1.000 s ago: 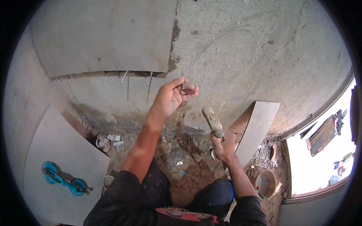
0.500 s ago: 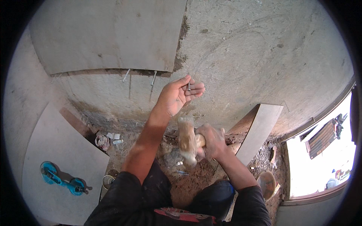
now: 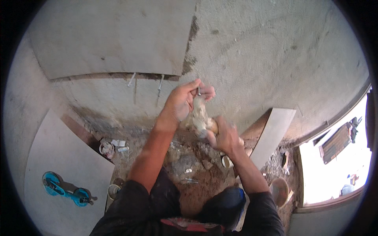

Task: The person fits a large tile against a wall, removes it to hammer a nail into the wall surface for support, and then uses a dual-cup suction lifter to reposition and press the tile back onto the wall.

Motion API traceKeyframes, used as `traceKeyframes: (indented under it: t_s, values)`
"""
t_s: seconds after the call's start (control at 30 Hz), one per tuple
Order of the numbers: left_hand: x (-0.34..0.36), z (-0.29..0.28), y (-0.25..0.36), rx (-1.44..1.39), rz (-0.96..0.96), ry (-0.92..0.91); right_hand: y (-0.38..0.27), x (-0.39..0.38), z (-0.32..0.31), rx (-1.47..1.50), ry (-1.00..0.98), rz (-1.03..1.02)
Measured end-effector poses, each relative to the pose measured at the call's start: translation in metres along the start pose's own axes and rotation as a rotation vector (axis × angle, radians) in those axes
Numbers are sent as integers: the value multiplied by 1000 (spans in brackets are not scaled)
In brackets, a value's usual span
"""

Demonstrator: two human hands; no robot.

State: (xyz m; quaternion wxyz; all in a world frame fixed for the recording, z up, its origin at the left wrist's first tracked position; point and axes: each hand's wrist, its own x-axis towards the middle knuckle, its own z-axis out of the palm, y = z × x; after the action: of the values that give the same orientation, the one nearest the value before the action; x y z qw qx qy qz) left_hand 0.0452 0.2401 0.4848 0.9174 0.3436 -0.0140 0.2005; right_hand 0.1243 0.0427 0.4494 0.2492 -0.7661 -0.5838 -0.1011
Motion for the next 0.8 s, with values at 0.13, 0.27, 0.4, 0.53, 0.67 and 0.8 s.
traceKeyframes:
  t_s: [0.13, 0.27, 0.4, 0.53, 0.67, 0.8]
  values:
    - [-2, 1, -1, -9, 1, 4, -15, -28, -8, 137, 50, -356]
    - [3, 0, -5, -43, -15, 1, -6, -16, -4, -94, -5, -196]
    - [0, -3, 1, 2, -9, -2, -13, -8, -8, 101, 2, 89]
    - [2, -4, -4, -55, -25, -16, -29, -25, -24, 124, 111, -515]
    - [-3, 5, 3, 33, 1, 28, 1, 7, -5, -71, 63, 14]
    - [-4, 3, -1, 47, 1, 44, -12, -15, -17, -24, 14, 24]
